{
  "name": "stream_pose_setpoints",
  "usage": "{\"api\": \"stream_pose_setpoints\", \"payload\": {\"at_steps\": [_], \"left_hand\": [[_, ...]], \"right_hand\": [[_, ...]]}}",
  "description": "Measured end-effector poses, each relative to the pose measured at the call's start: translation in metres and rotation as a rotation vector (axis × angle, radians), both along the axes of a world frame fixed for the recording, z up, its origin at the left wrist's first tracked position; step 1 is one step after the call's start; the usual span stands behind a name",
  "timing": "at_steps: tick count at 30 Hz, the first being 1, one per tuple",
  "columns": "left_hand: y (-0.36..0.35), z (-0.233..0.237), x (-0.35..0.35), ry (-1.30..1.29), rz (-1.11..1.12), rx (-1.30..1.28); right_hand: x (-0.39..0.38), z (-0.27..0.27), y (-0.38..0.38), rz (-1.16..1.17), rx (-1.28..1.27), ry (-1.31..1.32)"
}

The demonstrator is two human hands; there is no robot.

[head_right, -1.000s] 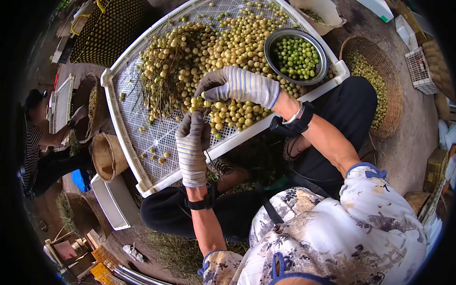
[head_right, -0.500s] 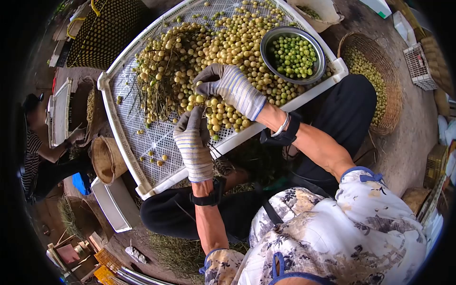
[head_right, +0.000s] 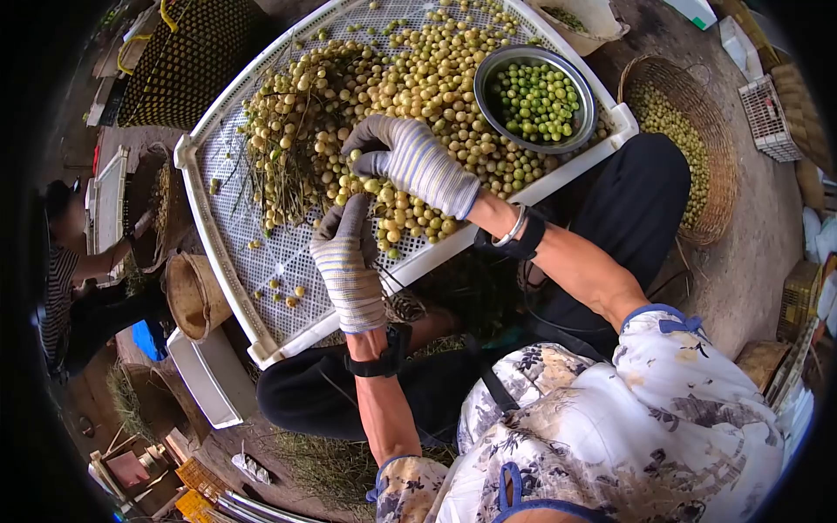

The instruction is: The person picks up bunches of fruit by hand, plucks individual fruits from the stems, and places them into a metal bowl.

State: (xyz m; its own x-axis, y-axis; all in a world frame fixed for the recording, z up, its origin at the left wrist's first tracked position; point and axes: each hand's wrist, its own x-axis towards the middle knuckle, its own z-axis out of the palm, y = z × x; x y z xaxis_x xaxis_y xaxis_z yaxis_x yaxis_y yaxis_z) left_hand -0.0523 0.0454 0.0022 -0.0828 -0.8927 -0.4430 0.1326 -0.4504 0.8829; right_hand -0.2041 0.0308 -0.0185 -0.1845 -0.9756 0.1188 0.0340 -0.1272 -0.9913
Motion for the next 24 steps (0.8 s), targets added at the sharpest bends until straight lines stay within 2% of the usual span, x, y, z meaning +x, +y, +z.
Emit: {"api": "stream_pose_setpoints", "payload": {"at_steps": [3, 4, 5, 7, 8, 11, 12, 15, 17, 19, 22, 24], "left_hand": [[0.001, 0.003, -0.003, 0.087, 0.016, 0.023], [0.002, 0.004, -0.002, 0.114, 0.009, 0.022], [0.002, 0.006, 0.000, 0.140, 0.003, 0.020], [0.003, 0.011, 0.006, 0.120, 0.012, 0.024], [0.002, 0.012, 0.008, 0.098, 0.025, 0.027], [0.001, 0.007, 0.011, 0.101, 0.046, -0.001], [0.002, 0.008, 0.012, 0.106, 0.046, -0.012], [0.002, 0.005, 0.008, 0.026, 0.070, -0.073], [0.002, 0.000, 0.002, -0.103, 0.084, -0.142], [0.002, -0.002, 0.002, -0.093, 0.045, -0.191], [0.003, 0.002, 0.003, -0.111, 0.044, -0.116], [0.003, 0.005, 0.013, 0.039, -0.023, -0.066]], "right_hand": [[0.007, -0.005, -0.005, -0.137, -0.074, -0.115], [0.005, -0.005, -0.006, -0.175, 0.009, -0.129], [-0.002, -0.009, -0.010, -0.182, 0.062, -0.324], [-0.019, -0.003, -0.017, -0.189, 0.145, -0.272], [-0.029, -0.007, -0.019, -0.144, 0.169, -0.124], [-0.038, -0.013, -0.030, -0.313, -0.214, 0.757], [-0.042, -0.008, -0.029, -0.388, -0.419, 1.041], [-0.027, 0.024, -0.004, 0.030, 0.108, 0.650], [-0.013, 0.031, 0.007, 0.112, 0.023, 0.700], [-0.008, 0.009, 0.005, 0.137, -0.064, 0.656], [-0.014, 0.003, 0.006, 0.251, 0.004, 0.453], [-0.016, 0.014, 0.013, 0.303, 0.238, 0.084]]}}
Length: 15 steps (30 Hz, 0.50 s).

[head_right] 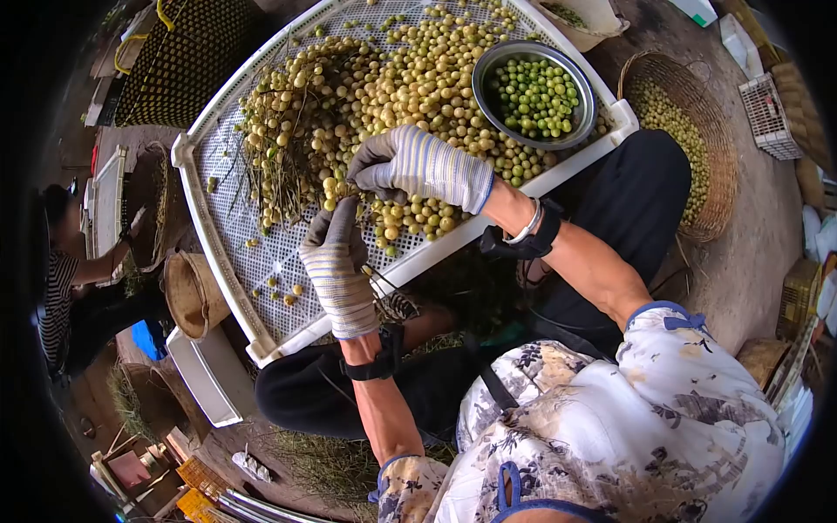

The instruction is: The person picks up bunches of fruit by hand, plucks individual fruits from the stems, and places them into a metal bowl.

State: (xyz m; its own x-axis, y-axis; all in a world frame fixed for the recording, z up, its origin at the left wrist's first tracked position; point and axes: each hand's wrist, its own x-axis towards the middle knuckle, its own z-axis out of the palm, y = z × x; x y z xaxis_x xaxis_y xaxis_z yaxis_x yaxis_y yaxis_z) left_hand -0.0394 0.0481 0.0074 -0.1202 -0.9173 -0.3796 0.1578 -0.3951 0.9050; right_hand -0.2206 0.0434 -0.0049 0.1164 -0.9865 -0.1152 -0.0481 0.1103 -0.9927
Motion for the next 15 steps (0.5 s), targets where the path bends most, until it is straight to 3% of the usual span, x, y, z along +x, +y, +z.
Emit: {"api": "stream_pose_setpoints", "payload": {"at_steps": [1, 6, 9, 10, 13, 15], "left_hand": [[-0.001, 0.001, 0.004, 0.074, -0.039, 0.025], [-0.005, 0.000, 0.001, 0.184, -0.076, 0.086], [-0.005, -0.002, 0.003, 0.048, -0.073, 0.038], [-0.005, 0.003, 0.001, -0.022, -0.073, 0.048], [-0.004, 0.002, 0.004, 0.056, -0.099, 0.052], [-0.004, 0.004, 0.003, 0.124, -0.123, 0.082]], "right_hand": [[-0.002, 0.004, 0.002, -0.006, 0.142, -0.166], [-0.001, -0.013, 0.003, -0.014, 0.101, -0.500], [-0.007, -0.016, 0.007, 0.101, 0.050, -0.453], [-0.008, -0.013, 0.006, 0.124, -0.034, -0.297], [-0.011, -0.015, 0.007, 0.129, 0.112, -0.492], [-0.011, -0.012, 0.006, 0.092, 0.093, -0.464]]}}
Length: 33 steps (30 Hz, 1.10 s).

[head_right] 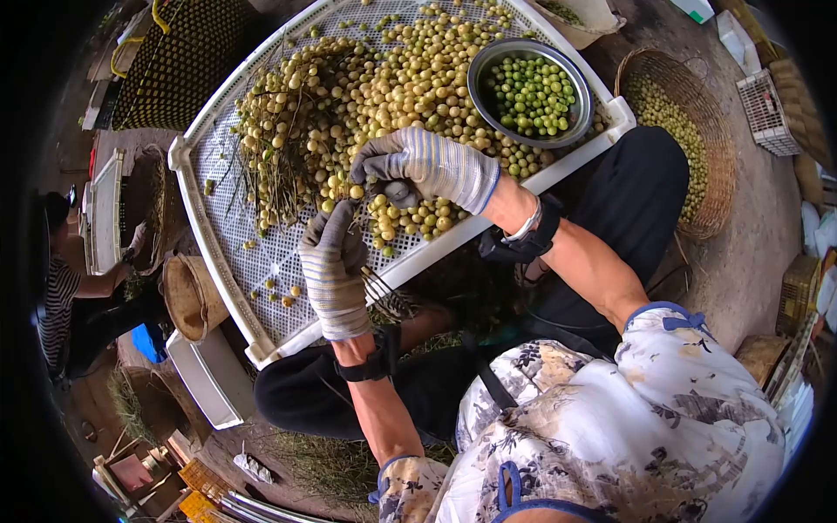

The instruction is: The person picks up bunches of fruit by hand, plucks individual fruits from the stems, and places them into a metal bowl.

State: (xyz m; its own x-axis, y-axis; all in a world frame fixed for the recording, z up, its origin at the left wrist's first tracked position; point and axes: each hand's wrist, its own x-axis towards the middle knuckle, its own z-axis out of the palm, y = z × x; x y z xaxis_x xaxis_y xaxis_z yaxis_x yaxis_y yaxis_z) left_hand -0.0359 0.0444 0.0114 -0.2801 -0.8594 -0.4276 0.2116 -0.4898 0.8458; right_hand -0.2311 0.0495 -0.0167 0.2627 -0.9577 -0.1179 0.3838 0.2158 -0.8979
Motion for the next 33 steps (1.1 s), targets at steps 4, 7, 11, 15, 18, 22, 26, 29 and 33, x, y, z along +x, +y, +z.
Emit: {"api": "stream_pose_setpoints", "payload": {"at_steps": [4, 7, 11, 15, 18, 22, 26, 29, 33], "left_hand": [[-0.001, -0.001, 0.004, 0.059, 0.010, 0.000], [0.000, 0.004, 0.002, -0.063, 0.029, -0.016], [0.001, 0.001, -0.002, -0.168, 0.005, -0.064], [-0.002, -0.009, 0.011, 0.036, 0.021, 0.025], [-0.004, -0.011, 0.015, 0.122, 0.030, 0.024], [-0.004, -0.016, 0.011, 0.083, 0.037, 0.005], [-0.001, -0.009, 0.014, 0.143, 0.019, 0.041], [-0.002, -0.006, 0.020, 0.211, -0.038, 0.070], [-0.002, -0.012, 0.010, 0.040, -0.117, 0.079]], "right_hand": [[0.003, -0.014, -0.001, -0.185, -0.055, 0.062], [0.001, -0.003, -0.003, -0.077, -0.059, 0.236], [0.008, -0.001, -0.007, 0.048, -0.004, 0.293], [0.007, -0.019, -0.006, -0.014, 0.065, -0.239], [0.006, -0.019, -0.001, -0.140, 0.084, -0.200], [0.009, -0.009, 0.009, 0.047, 0.057, 0.016], [0.009, -0.022, 0.001, 0.040, 0.069, -0.418], [0.010, -0.018, 0.000, -0.120, 0.104, -0.242], [0.014, -0.006, 0.005, -0.019, 0.014, 0.165]]}}
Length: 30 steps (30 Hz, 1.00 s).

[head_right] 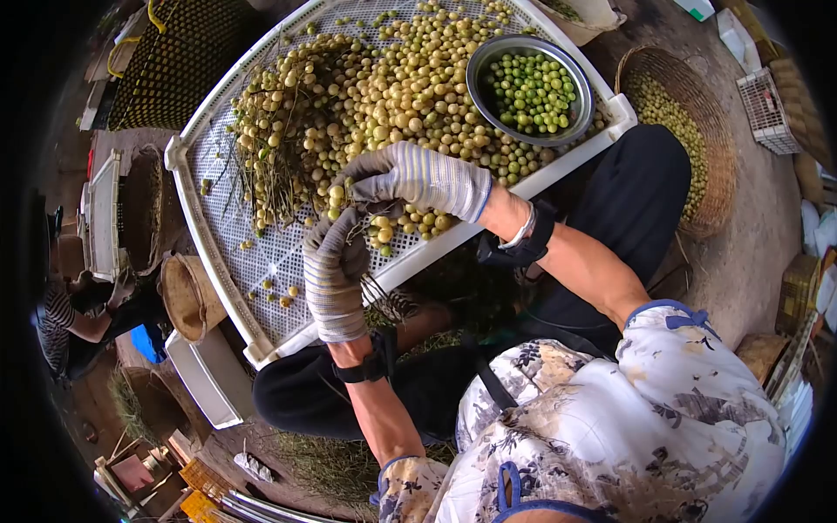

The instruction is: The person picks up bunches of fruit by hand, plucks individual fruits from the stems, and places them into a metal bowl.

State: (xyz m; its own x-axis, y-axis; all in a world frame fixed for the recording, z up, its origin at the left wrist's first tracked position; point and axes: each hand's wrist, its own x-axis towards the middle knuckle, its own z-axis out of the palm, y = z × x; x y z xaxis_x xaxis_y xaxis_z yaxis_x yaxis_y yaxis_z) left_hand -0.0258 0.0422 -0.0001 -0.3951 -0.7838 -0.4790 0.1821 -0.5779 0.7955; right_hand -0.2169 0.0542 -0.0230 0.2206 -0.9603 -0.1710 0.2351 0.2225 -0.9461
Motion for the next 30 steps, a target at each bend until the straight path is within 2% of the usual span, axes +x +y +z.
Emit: {"api": "stream_pose_setpoints", "payload": {"at_steps": [4, 7, 8, 11, 12, 15, 16, 19, 20, 23, 27, 28, 30], "left_hand": [[0.004, 0.002, -0.002, -0.120, 0.081, -0.033], [0.008, -0.001, -0.007, -0.207, 0.133, -0.094], [0.008, 0.001, -0.004, -0.166, 0.101, -0.071], [0.007, 0.003, 0.001, -0.153, 0.079, -0.076], [0.007, 0.006, 0.002, -0.180, 0.057, -0.084], [0.006, 0.013, -0.006, -0.324, 0.018, -0.138], [0.005, 0.009, -0.003, -0.350, -0.041, -0.183], [0.007, 0.005, -0.008, -0.407, -0.101, -0.258], [0.003, 0.007, -0.006, -0.430, -0.197, -0.295], [0.005, 0.003, -0.007, -0.391, -0.169, -0.343], [0.008, -0.005, -0.004, -0.335, -0.093, -0.298], [0.008, 0.001, -0.003, -0.378, -0.109, -0.278], [0.008, 0.002, -0.003, -0.375, -0.120, -0.266]], "right_hand": [[0.002, 0.002, -0.002, 0.026, 0.021, 0.114], [0.008, 0.000, -0.005, -0.109, -0.337, 0.703], [0.009, 0.008, -0.004, -0.155, -0.303, 0.699], [-0.003, 0.002, -0.020, -0.406, -0.534, 0.817], [-0.009, 0.007, -0.024, -0.453, -0.576, 0.977], [-0.019, 0.021, -0.037, -0.591, -0.945, 1.391], [-0.024, 0.028, -0.034, -0.382, -0.853, 1.244], [-0.013, 0.028, -0.034, 0.022, -0.740, 0.950], [-0.009, 0.025, -0.030, 0.078, -0.661, 0.825], [-0.014, 0.036, -0.023, 0.315, -0.389, 0.715], [-0.004, 0.027, -0.015, 0.169, -0.266, 0.632], [-0.003, 0.004, -0.018, 0.073, -0.280, 0.556], [-0.002, -0.006, -0.022, -0.157, -0.241, 0.498]]}}
